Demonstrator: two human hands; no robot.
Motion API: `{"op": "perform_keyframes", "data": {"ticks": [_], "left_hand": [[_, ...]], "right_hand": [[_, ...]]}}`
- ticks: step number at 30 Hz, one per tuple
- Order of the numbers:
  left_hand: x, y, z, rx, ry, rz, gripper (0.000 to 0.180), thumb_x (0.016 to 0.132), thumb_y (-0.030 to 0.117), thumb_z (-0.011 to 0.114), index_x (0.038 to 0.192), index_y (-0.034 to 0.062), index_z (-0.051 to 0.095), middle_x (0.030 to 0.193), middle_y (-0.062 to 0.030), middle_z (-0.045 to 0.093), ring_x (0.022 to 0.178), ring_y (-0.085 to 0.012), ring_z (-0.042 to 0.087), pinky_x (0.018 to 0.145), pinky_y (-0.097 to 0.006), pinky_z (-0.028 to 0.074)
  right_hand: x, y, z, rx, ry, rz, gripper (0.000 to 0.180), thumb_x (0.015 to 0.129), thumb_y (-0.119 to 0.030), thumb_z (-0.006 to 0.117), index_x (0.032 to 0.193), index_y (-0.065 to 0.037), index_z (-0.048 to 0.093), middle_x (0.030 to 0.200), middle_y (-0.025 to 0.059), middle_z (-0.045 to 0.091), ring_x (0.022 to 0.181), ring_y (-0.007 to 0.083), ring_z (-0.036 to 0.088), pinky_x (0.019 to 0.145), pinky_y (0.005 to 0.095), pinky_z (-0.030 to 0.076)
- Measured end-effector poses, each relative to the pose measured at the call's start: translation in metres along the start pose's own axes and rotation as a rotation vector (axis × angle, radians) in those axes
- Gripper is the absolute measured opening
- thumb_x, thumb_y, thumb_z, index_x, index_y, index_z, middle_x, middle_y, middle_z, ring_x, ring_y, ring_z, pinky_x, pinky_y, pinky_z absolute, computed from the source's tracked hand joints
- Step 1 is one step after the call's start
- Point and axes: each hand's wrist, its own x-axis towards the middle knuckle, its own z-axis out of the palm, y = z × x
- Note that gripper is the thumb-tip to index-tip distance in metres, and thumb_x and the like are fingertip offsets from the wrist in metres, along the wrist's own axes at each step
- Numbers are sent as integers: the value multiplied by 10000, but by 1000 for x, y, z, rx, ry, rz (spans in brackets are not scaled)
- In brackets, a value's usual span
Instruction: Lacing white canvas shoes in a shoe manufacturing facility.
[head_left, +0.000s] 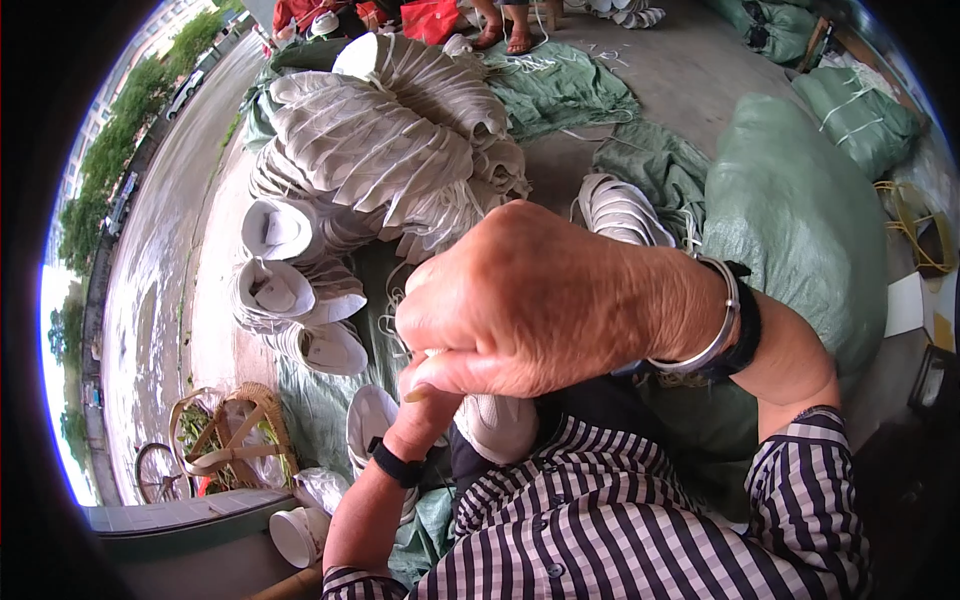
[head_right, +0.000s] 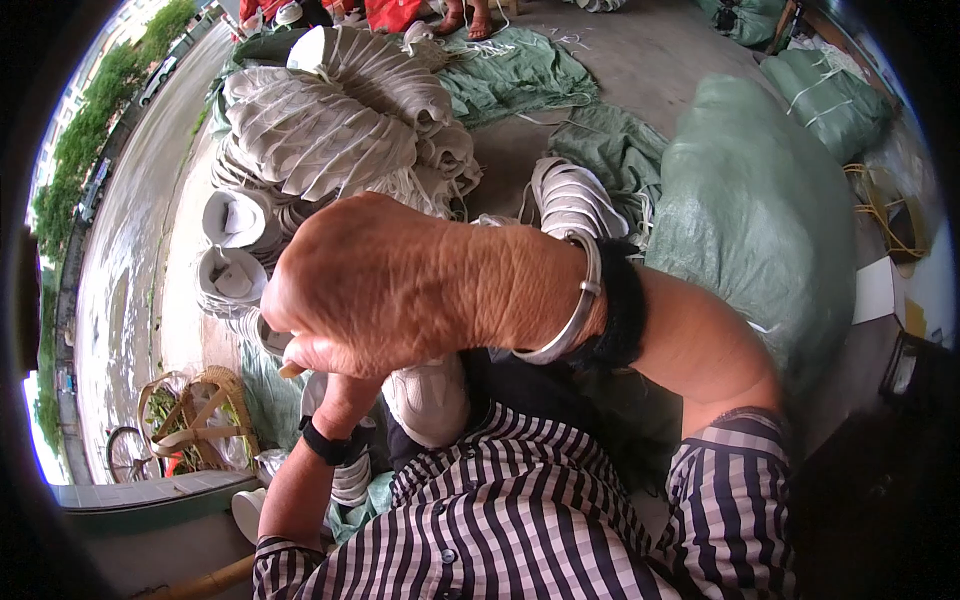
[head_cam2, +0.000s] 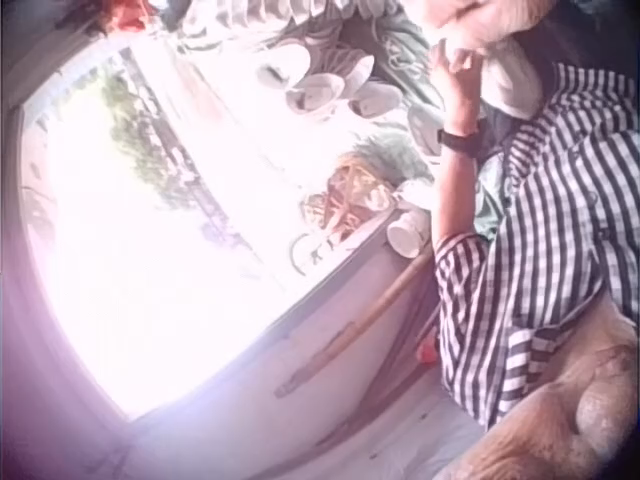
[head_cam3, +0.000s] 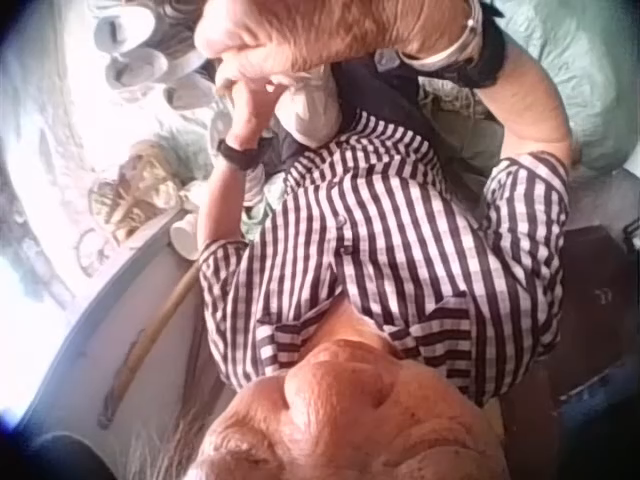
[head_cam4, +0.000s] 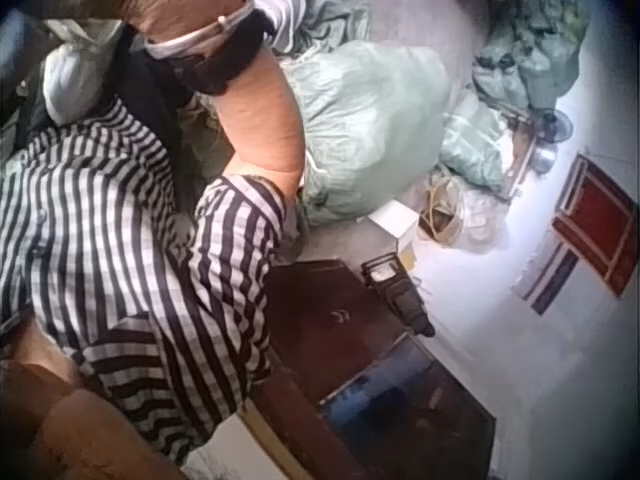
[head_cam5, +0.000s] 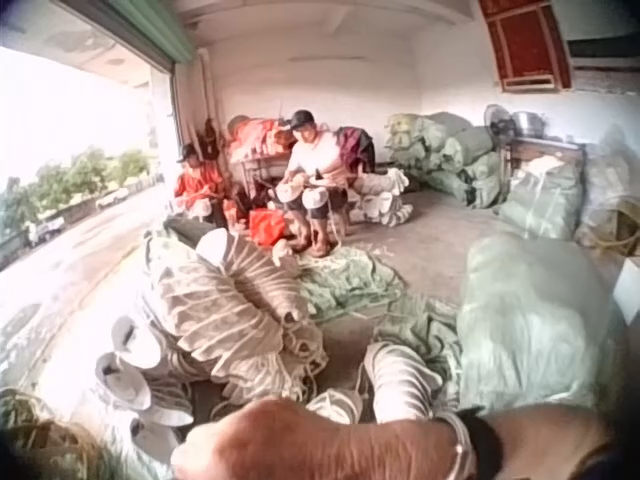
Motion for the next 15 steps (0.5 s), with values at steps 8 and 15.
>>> {"op": "perform_keyframes", "data": {"ticks": [8, 15], "left_hand": [[-7, 53, 4, -616, -17, -86, 287, 837, 230, 659, 1060, 59, 605, 1005, -70, 621, 949, -198, 599, 805, -323, 493], [-17, -38, -130, -1418, 542, -518, 200, 961, 181, 427, 786, 96, 472, 602, 30, 387, 543, -99, 418, 590, -279, 447]], "right_hand": [[-14, -18, 17, -184, 88, -142, 157, 716, -199, 650, 677, -100, 535, 645, 9, 483, 528, 150, 548, 451, 283, 465], [-116, 14, 1, 597, 468, 863, 207, 865, -161, 610, 723, -12, 585, 702, 45, 616, 475, 59, 502, 451, 218, 417]]}}
